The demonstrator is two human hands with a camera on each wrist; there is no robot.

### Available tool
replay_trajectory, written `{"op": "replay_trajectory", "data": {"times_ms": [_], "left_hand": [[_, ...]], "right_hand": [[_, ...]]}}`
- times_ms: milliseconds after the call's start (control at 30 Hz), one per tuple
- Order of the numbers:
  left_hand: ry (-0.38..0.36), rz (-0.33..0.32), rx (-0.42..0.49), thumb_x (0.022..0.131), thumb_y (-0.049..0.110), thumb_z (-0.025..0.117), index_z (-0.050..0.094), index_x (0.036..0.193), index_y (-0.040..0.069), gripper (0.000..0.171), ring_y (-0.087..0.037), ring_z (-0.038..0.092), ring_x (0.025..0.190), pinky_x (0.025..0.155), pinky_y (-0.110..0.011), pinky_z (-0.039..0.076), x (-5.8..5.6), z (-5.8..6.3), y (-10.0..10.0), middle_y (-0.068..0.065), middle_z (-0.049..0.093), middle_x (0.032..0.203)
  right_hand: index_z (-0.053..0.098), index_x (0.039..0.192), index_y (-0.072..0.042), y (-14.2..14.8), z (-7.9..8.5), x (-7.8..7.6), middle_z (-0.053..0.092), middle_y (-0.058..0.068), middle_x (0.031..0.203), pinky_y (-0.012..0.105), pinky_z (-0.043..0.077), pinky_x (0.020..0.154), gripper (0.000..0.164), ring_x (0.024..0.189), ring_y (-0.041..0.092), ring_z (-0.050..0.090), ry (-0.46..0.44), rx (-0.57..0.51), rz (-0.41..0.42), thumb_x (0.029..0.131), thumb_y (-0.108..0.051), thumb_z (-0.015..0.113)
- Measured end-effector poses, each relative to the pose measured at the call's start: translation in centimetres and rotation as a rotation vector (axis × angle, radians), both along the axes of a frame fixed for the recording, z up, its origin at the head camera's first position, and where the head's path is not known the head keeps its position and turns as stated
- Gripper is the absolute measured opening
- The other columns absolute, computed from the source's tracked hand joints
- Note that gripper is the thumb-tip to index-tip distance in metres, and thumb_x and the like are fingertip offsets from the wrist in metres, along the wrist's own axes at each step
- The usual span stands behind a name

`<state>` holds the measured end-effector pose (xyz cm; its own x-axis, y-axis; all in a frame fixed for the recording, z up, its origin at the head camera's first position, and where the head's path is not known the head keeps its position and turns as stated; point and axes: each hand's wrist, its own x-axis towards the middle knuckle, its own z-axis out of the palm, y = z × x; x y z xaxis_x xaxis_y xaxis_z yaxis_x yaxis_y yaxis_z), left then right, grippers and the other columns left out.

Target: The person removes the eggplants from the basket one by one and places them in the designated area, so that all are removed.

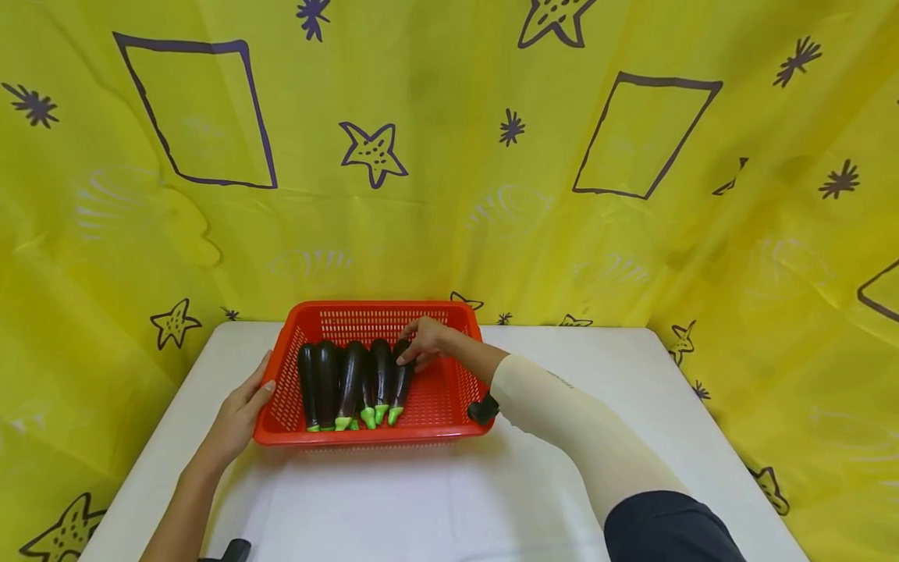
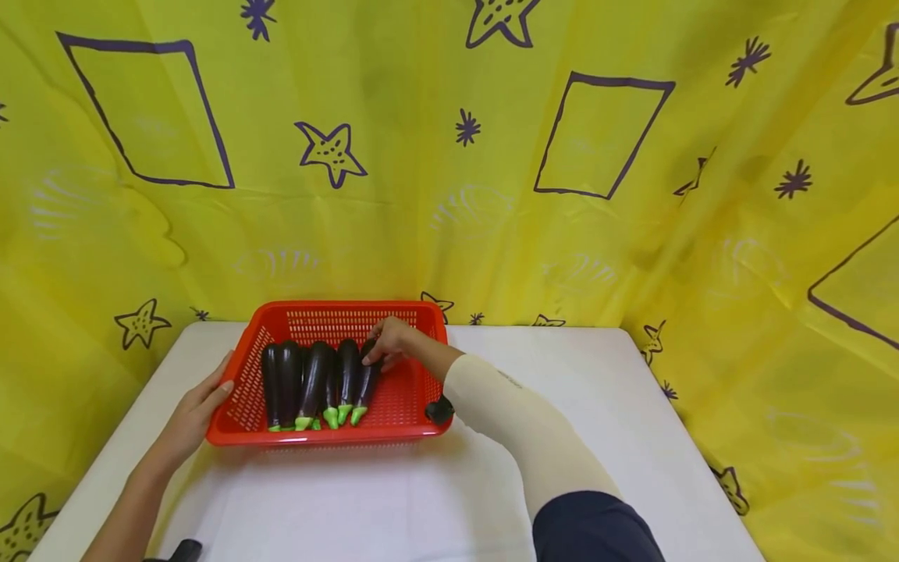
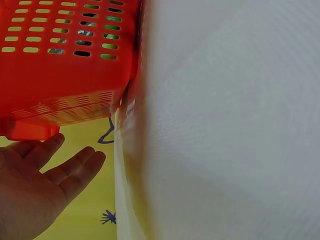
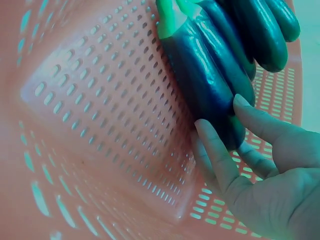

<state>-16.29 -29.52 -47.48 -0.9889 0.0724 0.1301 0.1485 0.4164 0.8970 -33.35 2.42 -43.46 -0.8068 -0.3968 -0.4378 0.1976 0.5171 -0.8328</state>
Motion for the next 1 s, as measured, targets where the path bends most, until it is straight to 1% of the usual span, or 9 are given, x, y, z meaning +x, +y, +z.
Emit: {"op": "replay_trajectory", "data": {"times_ms": [233, 400, 467, 500, 567, 667, 733, 867, 1000], "left_hand": [[0.017, 0.014, -0.015, 0.116, 0.024, 0.039, 0.018, 0.166, 0.003, 0.059, -0.046, 0.044, 0.137, 0.087, -0.003, 0.041, 0.1, 0.1, -0.1, -0.03, 0.024, 0.165], [0.023, 0.02, -0.009, 0.115, 0.025, 0.041, 0.02, 0.166, 0.003, 0.059, -0.002, 0.048, 0.127, 0.087, -0.004, 0.043, 0.1, 0.2, -0.1, -0.03, 0.025, 0.165], [0.021, 0.017, -0.006, 0.115, 0.025, 0.041, 0.02, 0.166, 0.003, 0.059, 0.004, 0.046, 0.124, 0.088, -0.005, 0.043, 0.1, 0.2, 0.0, -0.03, 0.025, 0.165], [0.021, 0.015, -0.006, 0.115, 0.025, 0.041, 0.02, 0.166, 0.002, 0.059, 0.001, 0.048, 0.124, 0.087, -0.005, 0.044, 0.1, 0.2, 0.0, -0.03, 0.025, 0.165], [0.018, 0.014, -0.015, 0.115, 0.025, 0.041, 0.019, 0.166, 0.002, 0.059, -0.017, 0.052, 0.13, 0.087, -0.005, 0.043, 0.1, 0.2, 0.0, -0.03, 0.025, 0.165], [0.013, 0.016, -0.027, 0.116, 0.025, 0.04, 0.018, 0.166, 0.003, 0.059, -0.045, 0.045, 0.137, 0.088, -0.003, 0.04, 0.0, 0.2, 0.0, -0.03, 0.024, 0.165], [0.013, 0.017, -0.027, 0.116, 0.024, 0.04, 0.018, 0.166, 0.002, 0.059, -0.051, 0.039, 0.14, 0.089, -0.002, 0.038, 0.0, 0.2, -0.1, -0.03, 0.024, 0.165], [0.015, 0.016, -0.019, 0.116, 0.024, 0.04, 0.019, 0.166, 0.002, 0.059, -0.048, 0.042, 0.138, 0.088, -0.003, 0.04, -0.1, 0.0, -0.1, -0.031, 0.025, 0.165], [0.013, 0.018, -0.008, 0.115, 0.025, 0.041, 0.02, 0.166, 0.004, 0.059, -0.013, 0.052, 0.128, 0.087, -0.005, 0.044, -0.1, -0.1, 0.0, -0.031, 0.025, 0.165]], "right_hand": [[0.06, 0.137, 0.006, 0.0, -0.2, -0.1, 0.054, 0.03, 0.132, 0.045, 0.064, 0.078, 0.055, 0.1, 0.041, 0.071, -0.004, -0.04, 0.03, 0.087, 0.011, 0.081], [0.059, 0.141, 0.005, 0.1, -0.3, -0.2, 0.055, 0.03, 0.131, 0.047, 0.063, 0.083, 0.057, 0.093, 0.038, 0.074, -0.003, -0.078, 0.075, 0.088, 0.012, 0.079], [0.058, 0.141, 0.006, 0.2, -0.4, -0.2, 0.055, 0.028, 0.13, 0.047, 0.063, 0.083, 0.057, 0.09, 0.035, 0.074, -0.004, -0.089, 0.09, 0.089, 0.012, 0.078], [0.057, 0.141, 0.006, 0.2, -0.4, -0.2, 0.056, 0.028, 0.129, 0.047, 0.063, 0.084, 0.057, 0.089, 0.035, 0.074, -0.007, -0.095, 0.094, 0.089, 0.012, 0.078], [0.057, 0.142, 0.006, 0.2, -0.5, -0.3, 0.056, 0.027, 0.128, 0.046, 0.063, 0.083, 0.056, 0.088, 0.034, 0.074, -0.013, -0.107, 0.1, 0.09, 0.012, 0.077], [0.056, 0.142, 0.005, 0.1, -0.7, -0.4, 0.058, 0.026, 0.124, 0.046, 0.063, 0.083, 0.057, 0.089, 0.034, 0.074, -0.022, -0.125, 0.108, 0.09, 0.012, 0.077], [0.056, 0.143, 0.004, 0.0, -0.8, -0.4, 0.06, 0.025, 0.121, 0.045, 0.063, 0.084, 0.058, 0.091, 0.035, 0.074, -0.028, -0.138, 0.115, 0.09, 0.011, 0.077], [0.054, 0.144, 0.004, -0.1, -1.0, -0.6, 0.065, 0.023, 0.114, 0.046, 0.062, 0.085, 0.059, 0.095, 0.036, 0.074, -0.041, -0.159, 0.127, 0.091, 0.011, 0.077], [0.054, 0.144, 0.003, -0.1, -1.2, -0.6, 0.068, 0.021, 0.11, 0.048, 0.062, 0.087, 0.056, 0.095, 0.035, 0.074, -0.042, -0.172, 0.13, 0.092, 0.008, 0.076]]}}
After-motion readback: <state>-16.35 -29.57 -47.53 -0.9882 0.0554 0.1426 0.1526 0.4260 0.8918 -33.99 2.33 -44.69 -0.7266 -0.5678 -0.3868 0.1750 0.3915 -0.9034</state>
